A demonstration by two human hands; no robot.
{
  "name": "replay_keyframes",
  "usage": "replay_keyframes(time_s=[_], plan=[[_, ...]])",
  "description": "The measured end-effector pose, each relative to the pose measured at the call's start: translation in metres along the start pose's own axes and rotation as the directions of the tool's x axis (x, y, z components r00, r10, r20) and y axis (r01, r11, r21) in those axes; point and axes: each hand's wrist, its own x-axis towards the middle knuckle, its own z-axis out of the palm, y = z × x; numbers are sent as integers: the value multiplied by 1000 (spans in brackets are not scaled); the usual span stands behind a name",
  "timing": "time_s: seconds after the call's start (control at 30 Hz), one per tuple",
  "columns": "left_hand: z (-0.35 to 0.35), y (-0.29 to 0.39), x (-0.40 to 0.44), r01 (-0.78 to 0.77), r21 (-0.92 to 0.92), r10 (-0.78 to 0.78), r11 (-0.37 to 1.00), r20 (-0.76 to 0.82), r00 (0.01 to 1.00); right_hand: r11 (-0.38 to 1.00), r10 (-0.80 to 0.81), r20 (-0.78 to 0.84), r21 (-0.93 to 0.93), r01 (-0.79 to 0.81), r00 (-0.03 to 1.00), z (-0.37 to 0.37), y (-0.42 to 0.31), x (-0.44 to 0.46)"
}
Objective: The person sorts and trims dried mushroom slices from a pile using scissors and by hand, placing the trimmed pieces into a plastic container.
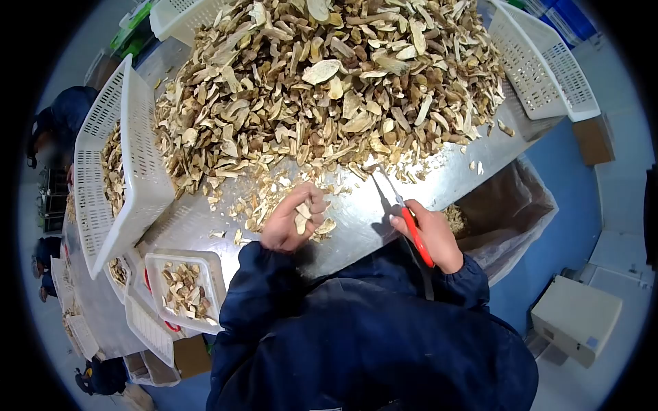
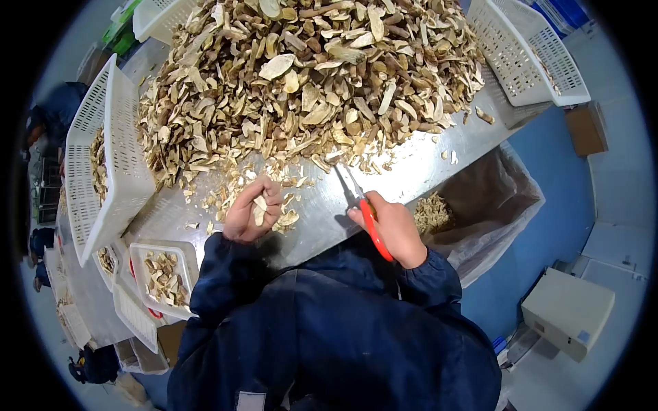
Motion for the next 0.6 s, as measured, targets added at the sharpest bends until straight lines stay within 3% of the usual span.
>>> replay_keyframes(time_s=[0.1,0.13,0.17,0.2,0.23,0.33,0.47,0.57,0.6], plan=[[10,1,23,100,341,-157,935,144,977,999,38,-21,30,-37,999,-5,4,-3],[16,-5,34,-156,624,49,766,185,982,998,45,-47,45,-43,998,-6,6,-5],[26,-18,47,-360,814,230,456,283,931,997,51,-71,59,-47,996,-6,7,-7],[36,-31,60,-471,880,353,60,422,835,996,56,-92,74,-49,994,-7,9,-10],[46,-40,71,-468,810,397,-353,583,709,995,70,-94,72,-63,993,-7,11,-11],[63,-49,95,-189,859,277,-476,350,895,994,81,-112,78,-73,990,-5,14,-14],[54,-50,90,-152,822,293,-549,359,886,992,-2,-123,124,18,992,2,15,-16],[34,-32,70,-387,857,390,-341,503,771,995,-30,-62,90,35,998,6,13,-12],[41,-12,57,-183,980,251,74,159,955,994,-58,-70,84,64,996,9,16,-9]])
